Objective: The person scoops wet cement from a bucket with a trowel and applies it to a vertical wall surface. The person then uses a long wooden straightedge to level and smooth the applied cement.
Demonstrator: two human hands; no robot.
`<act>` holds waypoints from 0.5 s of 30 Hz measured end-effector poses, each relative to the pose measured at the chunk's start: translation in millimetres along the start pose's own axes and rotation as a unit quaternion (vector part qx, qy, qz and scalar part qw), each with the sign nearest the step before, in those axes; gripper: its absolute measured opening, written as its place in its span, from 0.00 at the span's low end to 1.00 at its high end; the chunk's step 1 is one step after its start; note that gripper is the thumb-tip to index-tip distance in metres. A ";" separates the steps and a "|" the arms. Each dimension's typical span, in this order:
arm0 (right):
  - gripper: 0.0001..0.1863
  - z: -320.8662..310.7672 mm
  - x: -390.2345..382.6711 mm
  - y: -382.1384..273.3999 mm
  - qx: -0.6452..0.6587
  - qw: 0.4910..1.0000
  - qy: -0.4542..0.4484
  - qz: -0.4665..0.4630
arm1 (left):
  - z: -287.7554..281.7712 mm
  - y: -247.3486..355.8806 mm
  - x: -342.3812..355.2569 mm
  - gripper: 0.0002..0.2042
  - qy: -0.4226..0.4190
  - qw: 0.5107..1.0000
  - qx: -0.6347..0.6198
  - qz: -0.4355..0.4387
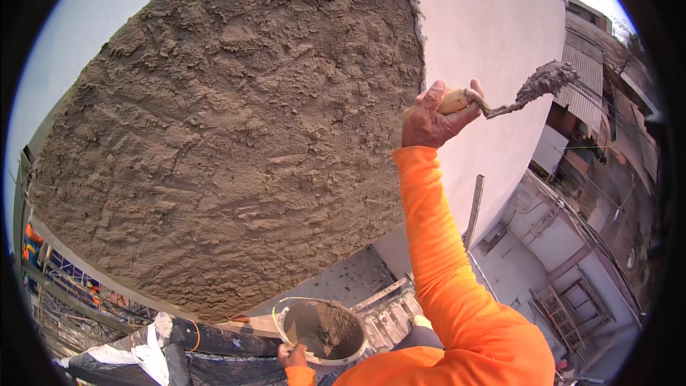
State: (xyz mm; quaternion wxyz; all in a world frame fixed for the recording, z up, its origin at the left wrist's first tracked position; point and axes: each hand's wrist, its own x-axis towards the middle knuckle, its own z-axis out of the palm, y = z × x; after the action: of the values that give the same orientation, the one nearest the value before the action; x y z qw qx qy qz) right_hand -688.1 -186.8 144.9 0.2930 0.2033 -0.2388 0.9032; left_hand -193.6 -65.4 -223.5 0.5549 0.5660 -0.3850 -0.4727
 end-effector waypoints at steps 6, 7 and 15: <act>0.33 -52.1 -176.7 -79.9 -0.184 0.652 -0.708 0.197 | -13.8 -4.0 -3.8 0.11 -0.014 0.999 0.002 0.028; 0.33 -93.7 -214.5 -109.2 -0.126 0.637 -0.737 0.186 | -13.9 -2.9 -2.6 0.10 -0.030 0.998 0.047 0.025; 0.29 -326.9 -213.4 -150.3 -0.207 0.442 -0.838 0.244 | 26.6 30.3 -0.8 0.09 -0.072 0.996 0.053 -0.003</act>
State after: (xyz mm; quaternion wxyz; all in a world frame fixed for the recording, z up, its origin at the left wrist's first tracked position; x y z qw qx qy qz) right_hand -509.3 8.3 -179.0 -0.2483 0.7277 -0.5880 0.2510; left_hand -216.7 -74.3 -191.7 0.4937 0.5605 -0.4468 -0.4924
